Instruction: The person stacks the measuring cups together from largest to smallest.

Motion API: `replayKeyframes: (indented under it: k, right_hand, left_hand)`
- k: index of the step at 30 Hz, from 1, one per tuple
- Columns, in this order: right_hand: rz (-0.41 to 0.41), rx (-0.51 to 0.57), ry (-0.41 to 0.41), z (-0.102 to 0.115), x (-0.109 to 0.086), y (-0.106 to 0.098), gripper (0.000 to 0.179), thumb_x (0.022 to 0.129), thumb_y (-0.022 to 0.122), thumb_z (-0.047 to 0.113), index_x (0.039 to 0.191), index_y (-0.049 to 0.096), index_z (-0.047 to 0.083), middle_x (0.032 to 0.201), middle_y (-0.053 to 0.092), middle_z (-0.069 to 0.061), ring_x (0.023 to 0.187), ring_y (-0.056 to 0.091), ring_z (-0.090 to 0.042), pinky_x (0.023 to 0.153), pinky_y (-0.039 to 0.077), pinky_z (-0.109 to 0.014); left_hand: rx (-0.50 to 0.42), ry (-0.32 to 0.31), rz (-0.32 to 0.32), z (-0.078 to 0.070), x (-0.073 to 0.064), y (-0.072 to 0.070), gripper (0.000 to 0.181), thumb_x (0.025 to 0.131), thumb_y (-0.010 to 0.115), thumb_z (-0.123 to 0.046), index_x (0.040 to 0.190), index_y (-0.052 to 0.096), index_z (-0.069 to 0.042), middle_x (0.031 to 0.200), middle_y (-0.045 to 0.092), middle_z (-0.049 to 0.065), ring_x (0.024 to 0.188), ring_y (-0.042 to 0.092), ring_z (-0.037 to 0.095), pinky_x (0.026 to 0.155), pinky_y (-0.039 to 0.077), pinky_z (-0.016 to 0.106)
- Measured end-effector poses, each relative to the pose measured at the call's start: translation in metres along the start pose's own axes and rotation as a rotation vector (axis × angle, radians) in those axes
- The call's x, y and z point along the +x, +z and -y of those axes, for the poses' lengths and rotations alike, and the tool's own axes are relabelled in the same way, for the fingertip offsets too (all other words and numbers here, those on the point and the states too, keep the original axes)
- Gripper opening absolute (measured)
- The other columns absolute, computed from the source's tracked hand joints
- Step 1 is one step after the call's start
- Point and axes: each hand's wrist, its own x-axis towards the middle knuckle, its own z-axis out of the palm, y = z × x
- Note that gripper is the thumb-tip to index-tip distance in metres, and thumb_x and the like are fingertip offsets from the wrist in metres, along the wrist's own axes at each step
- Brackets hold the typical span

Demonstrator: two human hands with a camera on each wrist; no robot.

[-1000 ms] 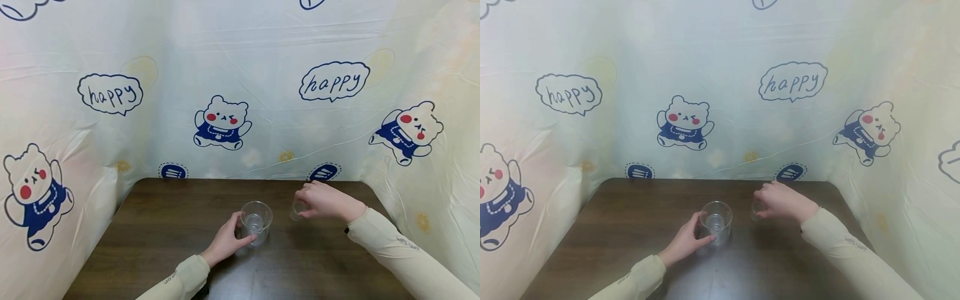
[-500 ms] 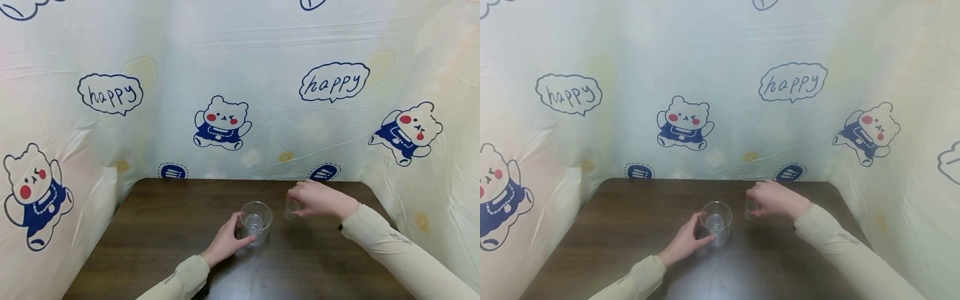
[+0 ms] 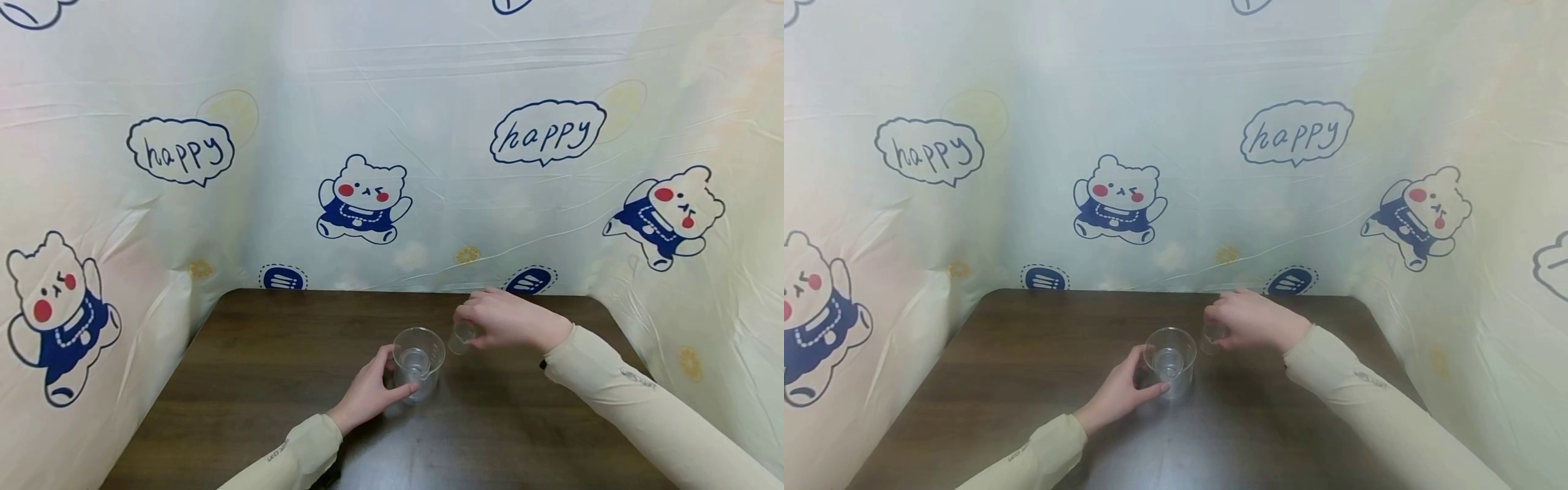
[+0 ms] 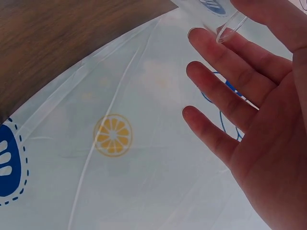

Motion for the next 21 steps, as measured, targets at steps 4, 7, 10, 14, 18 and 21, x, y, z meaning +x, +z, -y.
replayKeyframes:
  k: [4, 7, 10, 14, 18, 21]
  right_hand:
    - [0.000, -0.009, -0.004, 0.002, 0.003, -0.001, 0.030, 0.081, 0.088, 0.022, 0.105, 0.072, 0.014, 0.088, 0.069, 0.008, 0.088, 0.059, -0.015, 0.087, 0.050, -0.044]
    - [0.005, -0.003, -0.003, 0.003, 0.006, -0.002, 0.030, 0.081, 0.088, 0.023, 0.106, 0.073, 0.014, 0.088, 0.069, 0.007, 0.088, 0.059, -0.015, 0.087, 0.050, -0.044]
    - [0.009, 0.005, -0.001, 0.004, 0.009, -0.003, 0.030, 0.082, 0.088, 0.024, 0.105, 0.073, 0.013, 0.088, 0.068, 0.006, 0.088, 0.059, -0.014, 0.088, 0.050, -0.044]
    - [0.014, 0.027, 0.000, 0.005, 0.012, -0.003, 0.029, 0.083, 0.088, 0.025, 0.105, 0.073, 0.012, 0.087, 0.067, 0.005, 0.087, 0.057, -0.013, 0.086, 0.049, -0.042]
    - [0.009, 0.055, -0.001, 0.005, 0.015, -0.002, 0.029, 0.083, 0.087, 0.026, 0.104, 0.072, 0.013, 0.084, 0.063, 0.005, 0.086, 0.053, -0.013, 0.085, 0.046, -0.041]
    - [-0.007, 0.058, -0.004, 0.005, 0.016, 0.001, 0.028, 0.083, 0.087, 0.027, 0.103, 0.072, 0.013, 0.082, 0.061, 0.005, 0.086, 0.052, -0.013, 0.087, 0.045, -0.042]
  left_hand:
    - [0.005, -0.004, 0.004, 0.000, 0.000, 0.000, 0.079, 0.087, 0.082, -0.053, 0.145, 0.047, -0.014, 0.126, 0.064, 0.003, 0.114, 0.061, 0.024, 0.089, 0.050, 0.043]
    - [0.013, -0.001, 0.006, 0.001, 0.000, 0.000, 0.079, 0.087, 0.082, -0.053, 0.145, 0.047, -0.013, 0.126, 0.064, 0.003, 0.114, 0.061, 0.024, 0.089, 0.050, 0.043]
    - [0.011, -0.003, 0.008, 0.001, 0.001, 0.000, 0.079, 0.087, 0.082, -0.053, 0.145, 0.047, -0.013, 0.126, 0.064, 0.003, 0.114, 0.061, 0.024, 0.089, 0.050, 0.043]
    - [0.015, 0.000, 0.010, 0.001, 0.001, 0.000, 0.079, 0.087, 0.082, -0.053, 0.145, 0.047, -0.012, 0.124, 0.064, 0.003, 0.113, 0.061, 0.024, 0.088, 0.050, 0.042]
    - [0.021, 0.002, 0.012, 0.000, 0.001, 0.000, 0.079, 0.087, 0.082, -0.053, 0.145, 0.047, -0.012, 0.123, 0.065, 0.003, 0.113, 0.061, 0.024, 0.088, 0.050, 0.043]
    - [0.019, 0.000, 0.011, 0.000, 0.001, 0.000, 0.079, 0.087, 0.081, -0.054, 0.145, 0.047, -0.012, 0.123, 0.065, 0.003, 0.113, 0.061, 0.025, 0.089, 0.050, 0.043]
